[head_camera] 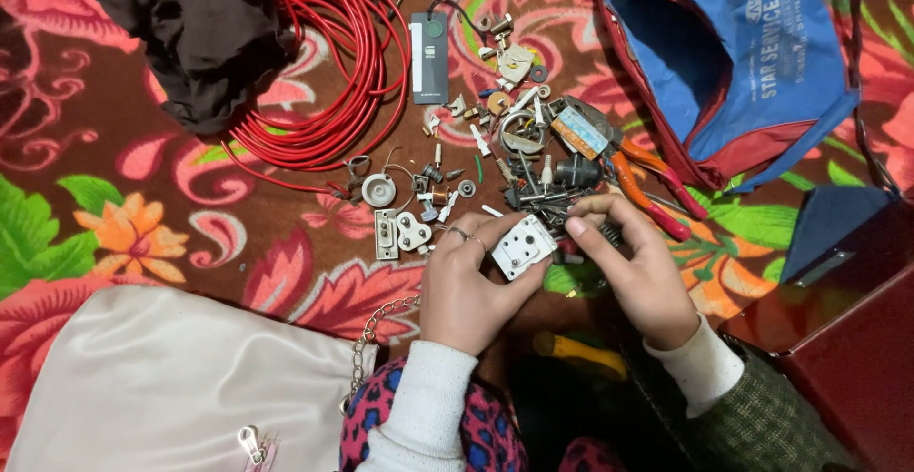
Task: The person assembles a white electrical socket by inserting and tightening metal screws into its terminals. They then handle a black electrical plug, manipulating its internal wires and components.
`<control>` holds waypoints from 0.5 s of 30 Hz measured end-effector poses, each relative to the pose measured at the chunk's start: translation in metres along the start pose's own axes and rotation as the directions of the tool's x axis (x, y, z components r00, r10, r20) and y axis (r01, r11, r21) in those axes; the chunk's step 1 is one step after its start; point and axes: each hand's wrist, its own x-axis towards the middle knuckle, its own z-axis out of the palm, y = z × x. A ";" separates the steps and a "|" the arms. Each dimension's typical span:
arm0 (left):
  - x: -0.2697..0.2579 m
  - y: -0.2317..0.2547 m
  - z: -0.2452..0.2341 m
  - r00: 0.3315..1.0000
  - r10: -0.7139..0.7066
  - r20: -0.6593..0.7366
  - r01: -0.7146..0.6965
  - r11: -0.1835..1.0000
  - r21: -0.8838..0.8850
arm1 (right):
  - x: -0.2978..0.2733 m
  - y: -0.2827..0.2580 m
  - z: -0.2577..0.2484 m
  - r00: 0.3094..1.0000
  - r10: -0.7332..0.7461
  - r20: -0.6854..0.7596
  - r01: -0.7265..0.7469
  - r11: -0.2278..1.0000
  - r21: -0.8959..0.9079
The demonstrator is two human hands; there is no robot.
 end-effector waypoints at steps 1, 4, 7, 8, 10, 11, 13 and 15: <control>0.000 -0.002 0.002 1.000 -0.005 -0.001 0.005 1.000 0.001 | 0.001 -0.002 0.004 1.000 0.003 0.004 -0.003 1.000 0.000; 0.000 -0.008 0.006 0.999 0.029 -0.015 -0.028 0.999 0.024 | 0.003 -0.001 0.014 0.993 0.092 0.073 -0.093 0.996 0.004; -0.003 -0.011 0.009 0.997 0.073 0.002 -0.073 0.988 0.136 | 0.003 -0.004 0.022 0.981 0.166 0.098 -0.163 0.986 -0.038; -0.002 -0.011 0.010 0.996 0.087 -0.002 -0.085 0.985 0.153 | 0.002 -0.014 0.026 0.978 0.190 0.083 -0.181 0.977 -0.109; -0.001 -0.010 0.010 0.995 0.098 -0.005 -0.096 0.981 0.170 | 0.001 -0.031 0.032 0.974 0.215 0.067 -0.200 0.963 -0.179; -0.002 -0.010 0.010 0.993 0.115 -0.007 -0.112 0.979 0.173 | 0.002 -0.038 0.033 0.972 0.227 0.065 -0.209 0.956 -0.207; -0.001 -0.012 0.011 0.991 0.134 -0.006 -0.131 0.976 0.174 | 0.001 -0.044 0.035 0.970 0.238 0.057 -0.219 0.947 -0.234; -0.002 -0.013 0.012 0.991 0.136 -0.006 -0.133 0.976 0.174 | 0.000 -0.044 0.035 0.975 0.202 0.089 -0.181 0.963 -0.202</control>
